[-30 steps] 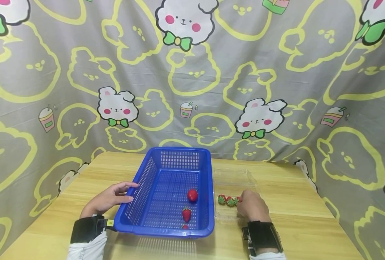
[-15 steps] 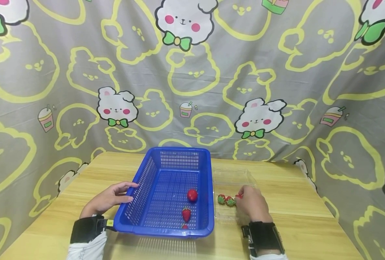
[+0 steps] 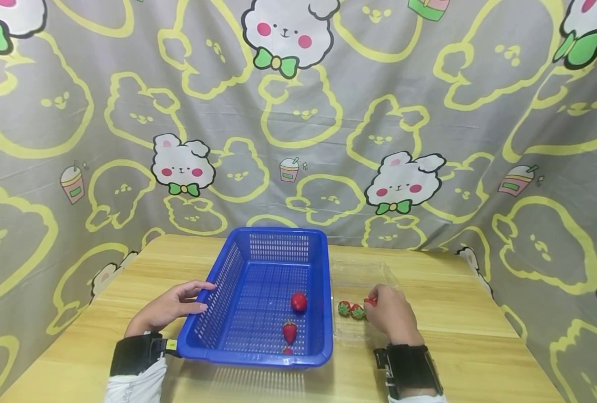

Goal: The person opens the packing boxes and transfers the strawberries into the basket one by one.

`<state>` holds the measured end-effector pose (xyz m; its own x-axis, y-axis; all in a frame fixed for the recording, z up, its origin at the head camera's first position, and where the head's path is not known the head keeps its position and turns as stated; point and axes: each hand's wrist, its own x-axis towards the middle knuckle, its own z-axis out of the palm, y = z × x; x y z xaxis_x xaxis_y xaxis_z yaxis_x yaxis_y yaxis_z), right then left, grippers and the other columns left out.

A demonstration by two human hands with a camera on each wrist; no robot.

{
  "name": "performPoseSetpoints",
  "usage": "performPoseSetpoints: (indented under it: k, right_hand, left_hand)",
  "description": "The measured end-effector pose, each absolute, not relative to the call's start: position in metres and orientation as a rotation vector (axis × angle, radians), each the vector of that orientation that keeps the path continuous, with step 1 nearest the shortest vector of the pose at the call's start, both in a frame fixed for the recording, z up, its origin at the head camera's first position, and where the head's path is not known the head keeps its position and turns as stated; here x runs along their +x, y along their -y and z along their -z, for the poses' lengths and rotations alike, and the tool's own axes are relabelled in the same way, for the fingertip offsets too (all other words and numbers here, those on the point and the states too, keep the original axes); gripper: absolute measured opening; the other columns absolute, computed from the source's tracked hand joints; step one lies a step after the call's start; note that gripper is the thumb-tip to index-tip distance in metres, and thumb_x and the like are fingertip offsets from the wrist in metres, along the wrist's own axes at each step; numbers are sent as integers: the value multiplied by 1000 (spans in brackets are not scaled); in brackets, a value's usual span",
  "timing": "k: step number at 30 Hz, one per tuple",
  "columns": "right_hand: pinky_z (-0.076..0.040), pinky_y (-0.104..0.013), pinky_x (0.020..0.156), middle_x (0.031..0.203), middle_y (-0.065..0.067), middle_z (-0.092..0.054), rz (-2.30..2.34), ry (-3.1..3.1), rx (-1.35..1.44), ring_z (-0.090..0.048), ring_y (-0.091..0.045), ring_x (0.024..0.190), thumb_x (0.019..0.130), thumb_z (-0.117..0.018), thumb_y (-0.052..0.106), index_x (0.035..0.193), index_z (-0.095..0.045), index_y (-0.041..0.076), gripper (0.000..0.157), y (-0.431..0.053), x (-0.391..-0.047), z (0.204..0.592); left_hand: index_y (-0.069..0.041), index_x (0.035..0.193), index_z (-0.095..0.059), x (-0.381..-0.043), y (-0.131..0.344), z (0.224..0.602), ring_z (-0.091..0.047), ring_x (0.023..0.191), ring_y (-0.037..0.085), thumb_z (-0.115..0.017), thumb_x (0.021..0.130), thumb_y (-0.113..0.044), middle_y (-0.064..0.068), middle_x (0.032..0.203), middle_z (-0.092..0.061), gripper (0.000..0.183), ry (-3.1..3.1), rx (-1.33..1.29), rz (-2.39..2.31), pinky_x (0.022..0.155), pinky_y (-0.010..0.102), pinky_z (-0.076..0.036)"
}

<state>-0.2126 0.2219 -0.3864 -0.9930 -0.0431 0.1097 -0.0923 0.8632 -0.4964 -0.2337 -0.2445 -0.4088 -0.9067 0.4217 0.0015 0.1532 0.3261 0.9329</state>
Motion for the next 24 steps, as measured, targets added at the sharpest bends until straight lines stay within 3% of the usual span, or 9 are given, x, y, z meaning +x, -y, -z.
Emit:
performPoseSetpoints:
  k: [19,24]
  right_hand:
    - [-53,-50,76,95,-17,-68,-849,2890,138,-64,-35,87,84,-68,11,99,-64,-5,21,-216,-209,379]
    - [-53,-48,72,92,-14,-67,-861,2884,142,-64,-32,83,84,-68,10,98,-64,-4,20,-214,-209,377]
  left_hand:
    - [1,136,-50,-234,243,407,-50,120,47,-67,92,-17,33,140,-42,50,-2366,502,-1600,91,54,-49]
    - [0,136,-50,-233,243,407,-49,121,47,-67,92,-17,33,140,-41,50,-2372,489,-1597,92,55,-49]
